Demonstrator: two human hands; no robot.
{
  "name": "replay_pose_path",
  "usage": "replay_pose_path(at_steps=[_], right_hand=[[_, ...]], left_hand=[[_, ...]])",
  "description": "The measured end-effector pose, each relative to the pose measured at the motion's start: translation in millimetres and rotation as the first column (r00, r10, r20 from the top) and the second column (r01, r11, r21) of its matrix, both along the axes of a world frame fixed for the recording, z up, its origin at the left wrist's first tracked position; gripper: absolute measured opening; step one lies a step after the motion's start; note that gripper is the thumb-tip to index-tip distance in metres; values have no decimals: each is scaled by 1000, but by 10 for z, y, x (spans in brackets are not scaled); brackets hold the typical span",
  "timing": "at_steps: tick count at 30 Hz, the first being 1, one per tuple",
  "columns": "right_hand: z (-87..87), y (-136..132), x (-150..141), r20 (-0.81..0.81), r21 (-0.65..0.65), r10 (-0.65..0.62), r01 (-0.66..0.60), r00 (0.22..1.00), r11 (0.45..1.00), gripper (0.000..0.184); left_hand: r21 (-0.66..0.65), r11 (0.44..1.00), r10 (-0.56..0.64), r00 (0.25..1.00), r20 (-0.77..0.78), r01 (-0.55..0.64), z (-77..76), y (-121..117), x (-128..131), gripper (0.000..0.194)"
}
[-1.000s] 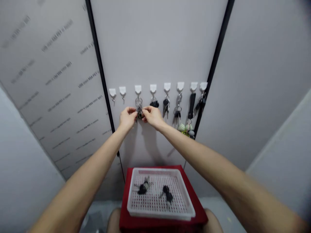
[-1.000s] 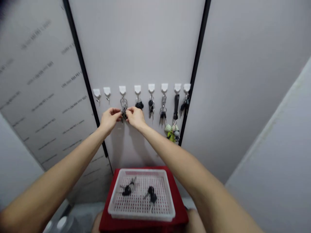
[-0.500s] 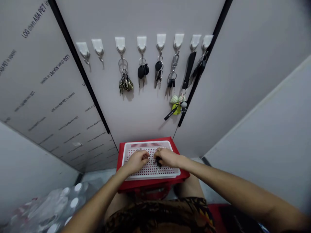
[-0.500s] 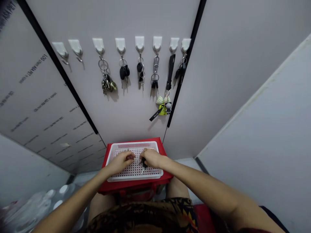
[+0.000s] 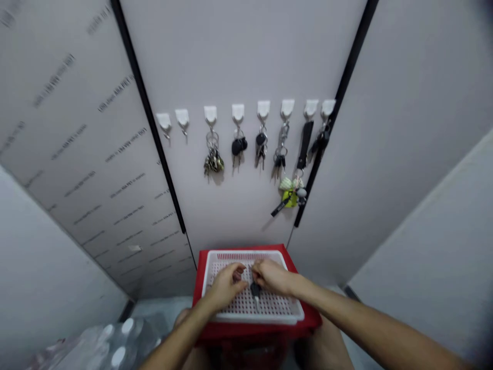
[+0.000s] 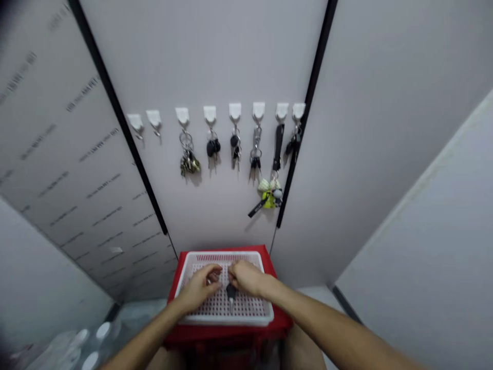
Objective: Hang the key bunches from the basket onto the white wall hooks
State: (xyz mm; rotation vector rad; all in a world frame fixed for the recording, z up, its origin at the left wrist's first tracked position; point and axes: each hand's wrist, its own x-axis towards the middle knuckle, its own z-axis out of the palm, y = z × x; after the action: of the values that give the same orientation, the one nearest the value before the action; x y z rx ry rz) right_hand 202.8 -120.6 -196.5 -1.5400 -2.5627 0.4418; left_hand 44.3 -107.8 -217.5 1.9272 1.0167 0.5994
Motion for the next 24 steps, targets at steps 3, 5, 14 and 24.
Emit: replay_pose_path(at_steps=[3, 5, 14, 24], right_hand=[[309, 117, -172, -155, 2, -9, 10, 988, 1000, 14], [599, 223, -315, -261, -3, -30, 30, 965, 1000, 13], [1913, 775, -926, -651, 202, 45, 117, 757, 972, 6], [2680, 1348, -1273, -562, 518, -88, 433, 822, 738, 19]], left_hand=[[1, 1000, -8, 974, 227, 9, 206, 18, 23, 46], [-17, 1000, -3, 928, 374, 10, 399, 87, 11, 36], [-123, 975, 221, 731, 645, -186, 1602, 596, -432, 14], [-9, 928, 307, 748, 588, -373, 2620, 1100, -586, 13]])
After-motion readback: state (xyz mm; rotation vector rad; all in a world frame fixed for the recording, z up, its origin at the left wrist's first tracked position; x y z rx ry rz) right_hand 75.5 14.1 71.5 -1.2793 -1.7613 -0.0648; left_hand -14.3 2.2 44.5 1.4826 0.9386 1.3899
